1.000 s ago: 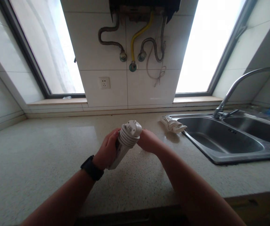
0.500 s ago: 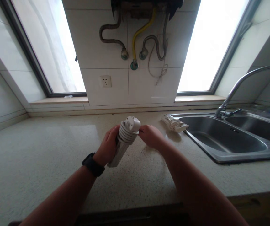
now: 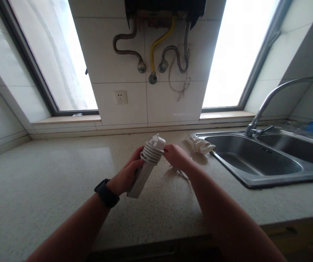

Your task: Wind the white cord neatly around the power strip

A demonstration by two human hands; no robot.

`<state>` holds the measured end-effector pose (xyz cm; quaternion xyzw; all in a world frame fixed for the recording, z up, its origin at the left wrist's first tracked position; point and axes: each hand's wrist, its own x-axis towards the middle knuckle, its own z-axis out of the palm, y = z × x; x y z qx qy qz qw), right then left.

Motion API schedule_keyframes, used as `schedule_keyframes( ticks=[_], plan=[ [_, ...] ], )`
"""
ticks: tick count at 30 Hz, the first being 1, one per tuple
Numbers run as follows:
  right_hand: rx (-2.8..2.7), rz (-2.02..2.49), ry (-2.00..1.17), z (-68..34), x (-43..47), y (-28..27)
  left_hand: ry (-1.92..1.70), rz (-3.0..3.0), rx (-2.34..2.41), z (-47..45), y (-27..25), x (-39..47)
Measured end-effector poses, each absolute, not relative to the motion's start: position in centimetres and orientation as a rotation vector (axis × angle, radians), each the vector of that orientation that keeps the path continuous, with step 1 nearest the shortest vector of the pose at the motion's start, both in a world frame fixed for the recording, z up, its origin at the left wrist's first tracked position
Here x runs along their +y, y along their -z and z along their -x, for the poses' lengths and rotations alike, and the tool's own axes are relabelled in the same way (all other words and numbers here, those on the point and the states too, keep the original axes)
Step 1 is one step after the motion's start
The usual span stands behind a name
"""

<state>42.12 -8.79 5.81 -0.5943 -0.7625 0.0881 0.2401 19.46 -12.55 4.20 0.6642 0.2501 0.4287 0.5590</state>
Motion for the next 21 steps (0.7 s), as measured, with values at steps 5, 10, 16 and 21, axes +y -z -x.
schedule_keyframes(
  ticks=[5,10,16,21],
  plan=[
    [-2.138,1.514,-0.369,-42.0,-9.2,-5.5,-1.001,-1.605,0.505,-18.7,-3.7,-12.3],
    [-2.195,1.538,-0.269,-42.3,-9.6,-5.7,-0.979,-1.549,0.448,-18.6,-3.9,-12.5],
    [-2.299,1.675,-0.199,-42.3,-10.2,-6.7,-0.935,-1.321,0.155,-18.6,-5.2,-12.9],
    [-2.435,1.768,0.068,-42.2,-10.2,-6.0,-1.226,-1.156,0.164,-17.7,-6.0,-12.2]
  ],
)
